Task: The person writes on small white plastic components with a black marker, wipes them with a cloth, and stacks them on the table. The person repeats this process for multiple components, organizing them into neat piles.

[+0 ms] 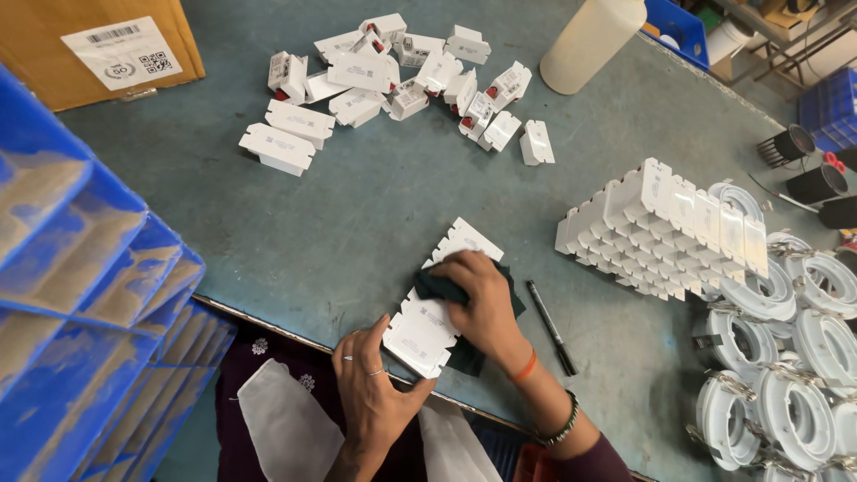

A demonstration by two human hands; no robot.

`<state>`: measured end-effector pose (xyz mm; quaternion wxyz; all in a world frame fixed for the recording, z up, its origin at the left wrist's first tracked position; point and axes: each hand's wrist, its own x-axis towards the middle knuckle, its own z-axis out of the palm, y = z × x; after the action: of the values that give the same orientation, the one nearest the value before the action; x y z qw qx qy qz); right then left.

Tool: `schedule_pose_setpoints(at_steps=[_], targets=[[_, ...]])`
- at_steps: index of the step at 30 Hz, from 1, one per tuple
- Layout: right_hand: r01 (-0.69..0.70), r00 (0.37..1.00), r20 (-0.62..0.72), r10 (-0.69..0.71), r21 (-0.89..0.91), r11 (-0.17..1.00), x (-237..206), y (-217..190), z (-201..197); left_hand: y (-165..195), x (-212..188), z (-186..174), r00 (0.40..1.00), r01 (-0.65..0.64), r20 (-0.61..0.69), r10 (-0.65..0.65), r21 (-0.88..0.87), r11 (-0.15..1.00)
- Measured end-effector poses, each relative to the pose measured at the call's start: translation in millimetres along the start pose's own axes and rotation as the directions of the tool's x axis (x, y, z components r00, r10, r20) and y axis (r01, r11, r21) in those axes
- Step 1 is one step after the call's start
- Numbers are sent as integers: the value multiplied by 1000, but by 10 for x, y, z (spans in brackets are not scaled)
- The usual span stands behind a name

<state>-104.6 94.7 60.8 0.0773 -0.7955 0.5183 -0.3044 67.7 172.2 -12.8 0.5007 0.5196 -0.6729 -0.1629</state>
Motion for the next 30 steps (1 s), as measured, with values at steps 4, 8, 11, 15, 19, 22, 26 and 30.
schedule_pose_setpoints(at_steps=[4,8,11,15,19,22,26,30], targets=[[-45,995,86,45,0,999,-140,-86,-146,-4,5,-16,1000,22,13,-22,-10,1000],[-100,977,179,111,-67,993,-220,-153,-343,-7,6,-21,1000,5,1,-5,0,1000],[-89,972,207,107,-94,992,-179,-155,-501,-11,-1,-21,1000,9,13,-9,1,1000],[-2,999,42,5,-80,997,41,-107,-436,-22,-4,-17,999,17,28,-17,-4,1000],[92,991,109,-82,-85,992,164,-64,-187,-20,-7,-15,1000,11,29,-10,-7,1000],[62,995,86,-55,-85,994,82,-47,-138,-7,-8,-20,999,31,39,-30,-9,999],[18,997,76,-10,-102,995,-75,-49,-203,1,11,-25,999,20,35,-20,8,1000],[-14,994,102,25,-107,994,-220,-106,-313,11,7,-35,1000,8,23,-7,-6,1000]])
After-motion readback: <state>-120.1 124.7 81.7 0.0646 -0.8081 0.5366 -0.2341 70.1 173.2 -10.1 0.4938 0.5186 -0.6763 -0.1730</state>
